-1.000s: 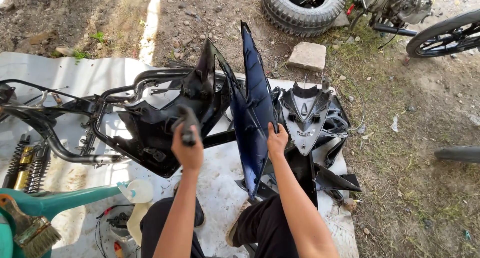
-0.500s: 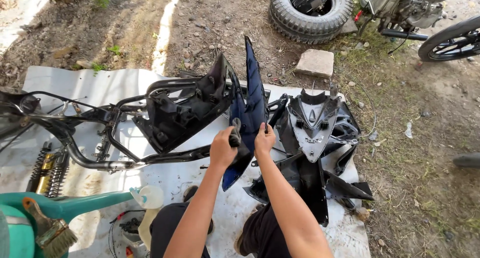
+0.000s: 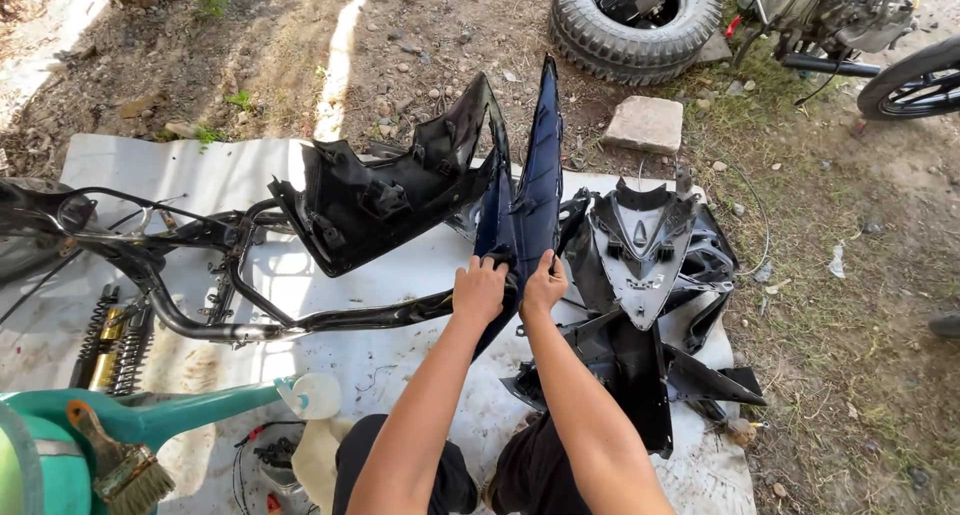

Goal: The person wipes several black and blue motorcycle plastic fairings with a dark cloth. They handle the parts one by one, turning them over to clean different sides and edges while sitting on the ground.

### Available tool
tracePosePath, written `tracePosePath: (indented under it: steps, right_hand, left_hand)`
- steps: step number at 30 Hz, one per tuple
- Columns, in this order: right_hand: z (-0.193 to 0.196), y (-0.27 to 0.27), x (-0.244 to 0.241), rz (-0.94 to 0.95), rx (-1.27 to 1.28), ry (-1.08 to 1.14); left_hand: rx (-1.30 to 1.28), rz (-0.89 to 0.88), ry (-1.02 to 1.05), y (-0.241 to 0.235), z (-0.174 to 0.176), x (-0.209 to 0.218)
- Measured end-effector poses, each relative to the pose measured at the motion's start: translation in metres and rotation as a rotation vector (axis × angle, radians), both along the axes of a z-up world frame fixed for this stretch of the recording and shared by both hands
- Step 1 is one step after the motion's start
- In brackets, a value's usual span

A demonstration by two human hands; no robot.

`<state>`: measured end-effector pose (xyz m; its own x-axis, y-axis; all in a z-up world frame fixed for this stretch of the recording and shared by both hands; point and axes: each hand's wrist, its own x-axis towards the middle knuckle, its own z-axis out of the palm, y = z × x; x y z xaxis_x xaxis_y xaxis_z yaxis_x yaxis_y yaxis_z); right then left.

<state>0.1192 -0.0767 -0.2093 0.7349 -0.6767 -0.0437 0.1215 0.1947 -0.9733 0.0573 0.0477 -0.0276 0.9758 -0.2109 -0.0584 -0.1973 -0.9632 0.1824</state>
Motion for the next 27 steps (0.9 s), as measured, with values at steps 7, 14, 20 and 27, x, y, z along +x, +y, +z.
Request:
tracePosePath:
  steps: [7,14,20,27]
  right_hand:
    - [0.016,0.001,0.004,-0.032,-0.078,0.031]
    - [0.04,0.006,-0.007,-0.029,-0.002,0.069]
    - [0.025,0.006,-0.009,0.009,0.078,0.019]
    - [0.053,0.011,-0.02,0.023,0.058,-0.072]
  left_hand:
    - [0.064,-0.034,-0.158,-0.019,-0.091,0.002]
    - [0.003,0.034,0.097,-0.02,-0.056,-0.044]
    - [-0.084,-0.021,0.384,0.002,-0.032,-0.053]
    - [-0.237,0.067,0.305,0.027,-0.015,-0.003]
